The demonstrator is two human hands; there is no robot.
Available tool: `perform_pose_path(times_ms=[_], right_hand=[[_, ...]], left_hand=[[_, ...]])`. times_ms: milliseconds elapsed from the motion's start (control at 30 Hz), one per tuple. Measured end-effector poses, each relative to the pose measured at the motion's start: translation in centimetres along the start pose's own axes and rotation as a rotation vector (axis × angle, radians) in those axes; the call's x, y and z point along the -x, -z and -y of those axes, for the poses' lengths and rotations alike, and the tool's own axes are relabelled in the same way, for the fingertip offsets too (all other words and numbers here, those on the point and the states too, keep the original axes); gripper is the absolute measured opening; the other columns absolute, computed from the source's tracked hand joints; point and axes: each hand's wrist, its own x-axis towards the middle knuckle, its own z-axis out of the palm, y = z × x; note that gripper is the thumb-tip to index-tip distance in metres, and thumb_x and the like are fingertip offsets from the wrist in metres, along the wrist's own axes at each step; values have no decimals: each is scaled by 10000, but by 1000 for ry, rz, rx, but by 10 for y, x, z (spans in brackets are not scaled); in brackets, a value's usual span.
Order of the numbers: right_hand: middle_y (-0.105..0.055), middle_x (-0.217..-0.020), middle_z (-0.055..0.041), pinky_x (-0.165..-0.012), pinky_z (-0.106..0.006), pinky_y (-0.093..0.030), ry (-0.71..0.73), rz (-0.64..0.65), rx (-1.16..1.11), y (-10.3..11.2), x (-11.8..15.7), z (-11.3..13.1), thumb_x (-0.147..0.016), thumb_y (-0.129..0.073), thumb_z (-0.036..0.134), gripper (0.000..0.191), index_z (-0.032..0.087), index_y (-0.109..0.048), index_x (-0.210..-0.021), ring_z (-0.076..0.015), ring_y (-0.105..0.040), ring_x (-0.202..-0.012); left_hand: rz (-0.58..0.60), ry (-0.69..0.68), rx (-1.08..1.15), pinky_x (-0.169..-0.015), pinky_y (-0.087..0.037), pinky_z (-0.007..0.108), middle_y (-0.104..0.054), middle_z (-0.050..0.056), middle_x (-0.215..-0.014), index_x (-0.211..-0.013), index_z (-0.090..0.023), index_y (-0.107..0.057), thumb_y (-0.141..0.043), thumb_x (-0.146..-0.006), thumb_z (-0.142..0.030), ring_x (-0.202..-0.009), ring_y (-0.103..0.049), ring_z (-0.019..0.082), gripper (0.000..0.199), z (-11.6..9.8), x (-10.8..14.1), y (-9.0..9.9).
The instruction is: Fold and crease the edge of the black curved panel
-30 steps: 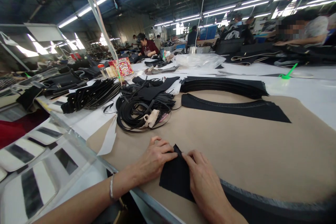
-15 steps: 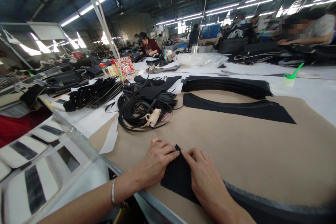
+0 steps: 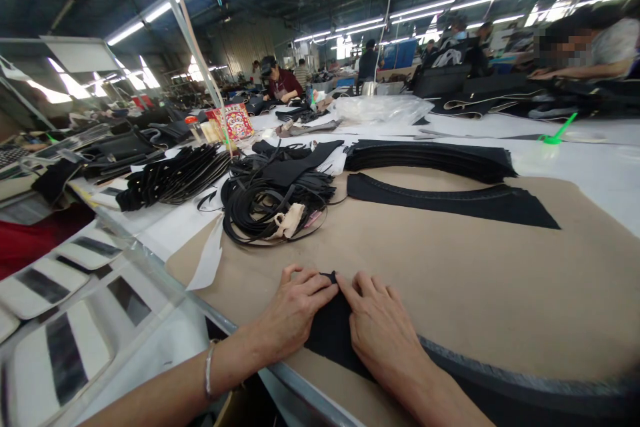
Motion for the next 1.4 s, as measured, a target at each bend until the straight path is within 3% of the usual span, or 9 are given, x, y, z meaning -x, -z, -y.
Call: perform_pose_path(times_ms=[267, 467, 633, 800, 1000, 1400], right_hand=[[-586, -1057, -102, -777, -394, -292, -32, 20, 36, 9, -11, 13, -825, -411, 91, 565, 232, -494, -1365, -268, -500, -940], [-570, -1116, -82, -845, -366, -348, -29, -10, -86, 9, 2, 0, -814, -425, 73, 581, 211, -462, -1377, -248, -505, -998], [-576, -1161, -100, -950, -363, -353, -52, 9, -189, 11, 20, -16, -877, -469, 141, 419, 145, -509, -1294, -244, -503, -1080], [-610, -1044, -85, -904, -338, -395, -64, 16, -265, 16, 22, -22, -874, -493, 120, 254, 155, -575, -1112, -225, -550, -1018], [-602, -959, -67, -823, -331, -418, -78, 39, -300, 17, 24, -26, -874, -503, 108, 135, 160, -568, -980, -223, -567, -928], [-584, -954, -61, -819, -327, -416, -35, 38, -365, 16, 31, -33, -888, -498, 96, 127, 165, -584, -951, -222, -550, -934]], left_hand=[[6, 13, 34, -993, -214, 439, -614, 45, -1232, -1377, -296, -433, -428, -892, -81, -1153, -470, 228, 531, -3, 5, 1], [-11, 47, 12, -991, -221, 436, -583, 49, -1251, -1297, -285, -515, -411, -871, -41, -1166, -469, 221, 501, -4, 7, 0], [-98, 68, 20, -980, -256, 429, -549, 64, -1258, -1162, -267, -611, -396, -853, -17, -1169, -472, 218, 452, -9, 2, 2], [-203, 59, 110, -941, -311, 391, -616, 49, -1100, -1082, -230, -621, -402, -900, -59, -1041, -523, 187, 332, -26, -20, 3], [-87, -9, 110, -862, -405, 334, -626, 37, -979, -1021, -194, -655, -452, -895, -64, -960, -526, 184, 273, -30, -36, -8], [-18, -64, 139, -839, -472, 289, -642, 56, -971, -1085, -177, -676, -390, -913, -51, -921, -568, 169, 356, -18, -28, -13]])
